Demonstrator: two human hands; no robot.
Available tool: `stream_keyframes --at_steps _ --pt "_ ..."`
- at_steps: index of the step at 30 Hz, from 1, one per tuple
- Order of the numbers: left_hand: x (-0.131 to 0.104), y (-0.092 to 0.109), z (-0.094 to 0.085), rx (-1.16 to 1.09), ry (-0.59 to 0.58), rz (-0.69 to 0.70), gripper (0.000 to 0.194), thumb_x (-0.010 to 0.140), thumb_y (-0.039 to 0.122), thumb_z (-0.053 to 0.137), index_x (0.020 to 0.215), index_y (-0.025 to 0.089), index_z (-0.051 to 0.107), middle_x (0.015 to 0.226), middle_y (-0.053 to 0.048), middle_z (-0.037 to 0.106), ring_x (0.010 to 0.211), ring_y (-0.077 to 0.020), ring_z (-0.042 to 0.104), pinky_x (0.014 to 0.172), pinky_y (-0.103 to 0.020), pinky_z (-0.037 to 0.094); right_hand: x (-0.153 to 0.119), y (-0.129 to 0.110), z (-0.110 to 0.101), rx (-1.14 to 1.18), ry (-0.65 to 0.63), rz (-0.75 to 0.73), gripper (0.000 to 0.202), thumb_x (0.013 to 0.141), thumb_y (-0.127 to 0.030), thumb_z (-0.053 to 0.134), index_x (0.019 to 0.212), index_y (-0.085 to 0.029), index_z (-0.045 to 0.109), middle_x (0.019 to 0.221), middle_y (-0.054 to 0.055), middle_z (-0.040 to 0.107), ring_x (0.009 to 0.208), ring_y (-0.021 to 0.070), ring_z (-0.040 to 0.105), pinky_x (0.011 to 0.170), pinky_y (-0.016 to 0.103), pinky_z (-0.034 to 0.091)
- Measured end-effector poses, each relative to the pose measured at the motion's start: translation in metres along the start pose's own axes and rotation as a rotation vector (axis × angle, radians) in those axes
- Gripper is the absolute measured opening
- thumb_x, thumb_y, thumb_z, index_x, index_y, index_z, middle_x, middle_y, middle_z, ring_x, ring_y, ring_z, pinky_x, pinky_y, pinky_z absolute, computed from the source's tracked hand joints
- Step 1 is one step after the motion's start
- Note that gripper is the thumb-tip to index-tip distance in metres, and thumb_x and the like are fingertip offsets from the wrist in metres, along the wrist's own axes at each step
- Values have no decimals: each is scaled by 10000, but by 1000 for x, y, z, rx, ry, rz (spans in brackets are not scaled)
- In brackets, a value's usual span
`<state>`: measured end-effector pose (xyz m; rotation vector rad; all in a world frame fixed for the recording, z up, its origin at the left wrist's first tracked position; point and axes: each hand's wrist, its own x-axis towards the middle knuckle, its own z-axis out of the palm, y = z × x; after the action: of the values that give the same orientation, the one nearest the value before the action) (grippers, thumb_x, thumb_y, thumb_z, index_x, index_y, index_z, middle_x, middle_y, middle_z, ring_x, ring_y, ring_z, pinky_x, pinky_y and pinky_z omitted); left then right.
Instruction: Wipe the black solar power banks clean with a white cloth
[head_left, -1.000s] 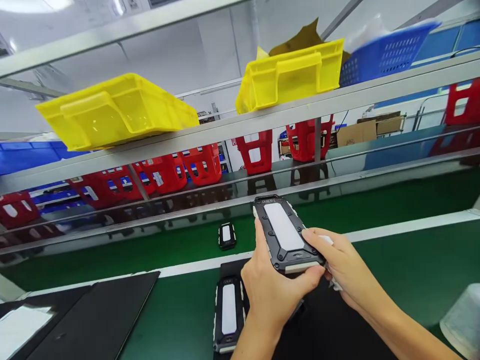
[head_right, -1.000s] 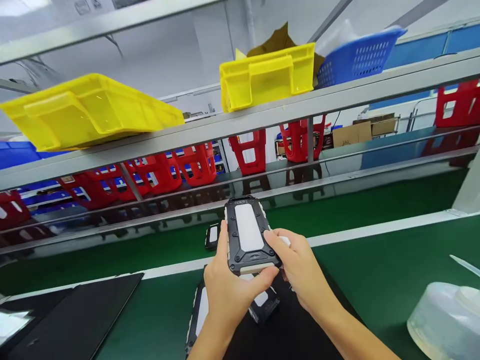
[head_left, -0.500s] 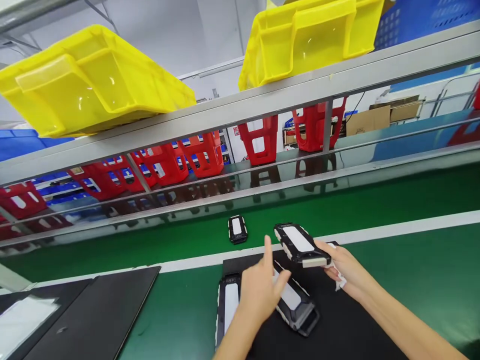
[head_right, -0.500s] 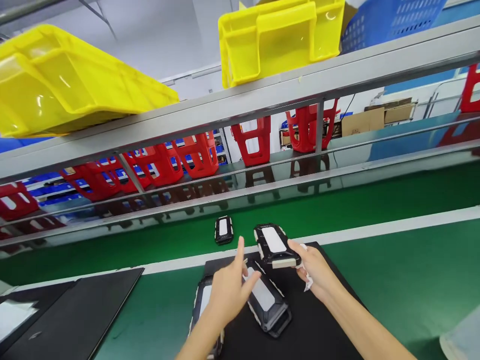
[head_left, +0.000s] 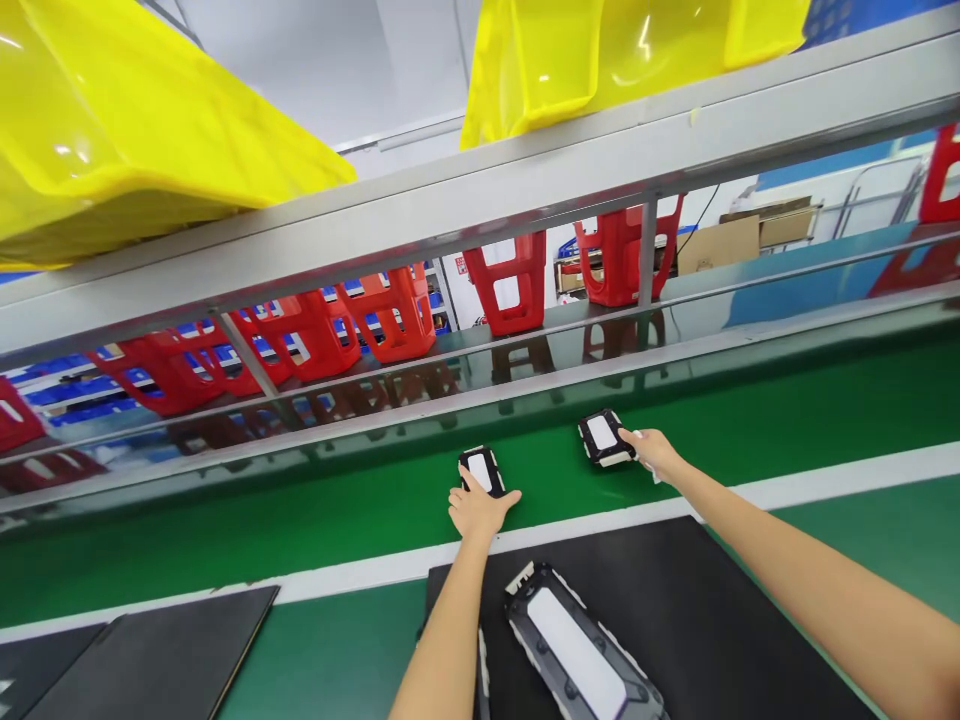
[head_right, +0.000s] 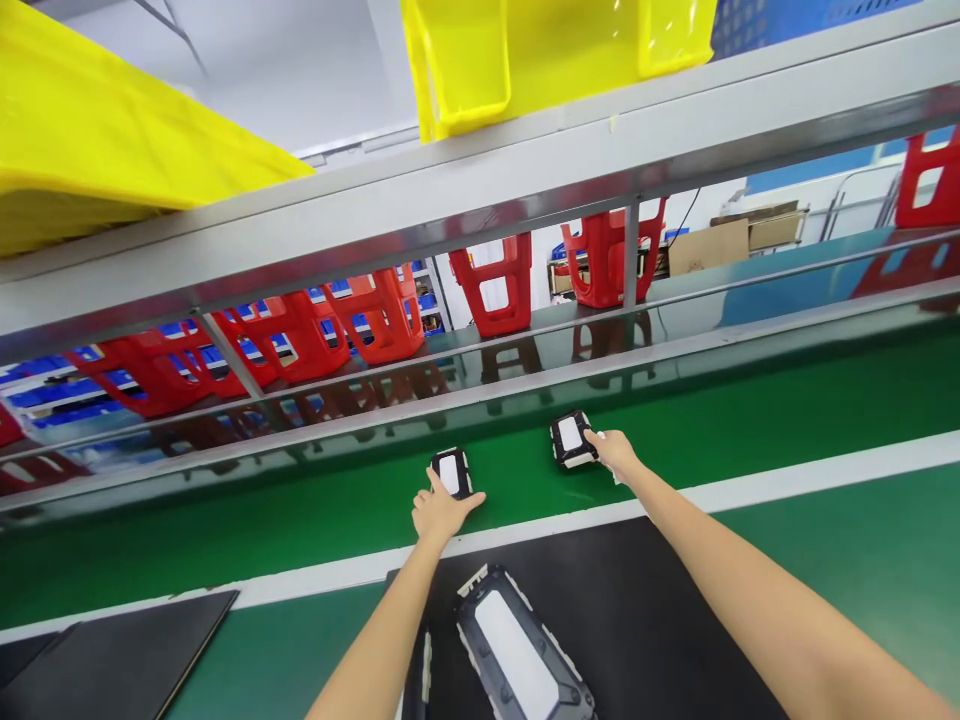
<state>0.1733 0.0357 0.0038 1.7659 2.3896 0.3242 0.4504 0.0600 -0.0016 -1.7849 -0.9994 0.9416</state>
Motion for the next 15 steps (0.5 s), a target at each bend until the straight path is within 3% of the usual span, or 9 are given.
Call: stream_keyframes --at_steps 4,7,15 --pt "9 18 24 -13 45 -75 495 853 439 525 1261 169 446 1271 -114 483 1146 -259 485 950 -494 423 36 11 -2 -166 41 24 234 932 -325 558 1031 -114 577 930 45 593 732 153 599 626 289 533" --pt "12 27 33 -40 79 -102 474 853 419 533 1247 167 458 1254 -110 494 1133 -254 493 939 -486 433 54 17 -8 -287 68 40 229 928 -320 565 1042 -122 579 970 53 595 784 168 603 673 318 536" --pt "17 32 20 -232 63 -170 445 855 386 542 1236 167 468 1255 -106 495 1129 -250 498 943 -490 434 58 15 -24 -450 125 104 255 920 -311 576 1107 -138 566 1107 84 567 946 216 581 803 406 512"
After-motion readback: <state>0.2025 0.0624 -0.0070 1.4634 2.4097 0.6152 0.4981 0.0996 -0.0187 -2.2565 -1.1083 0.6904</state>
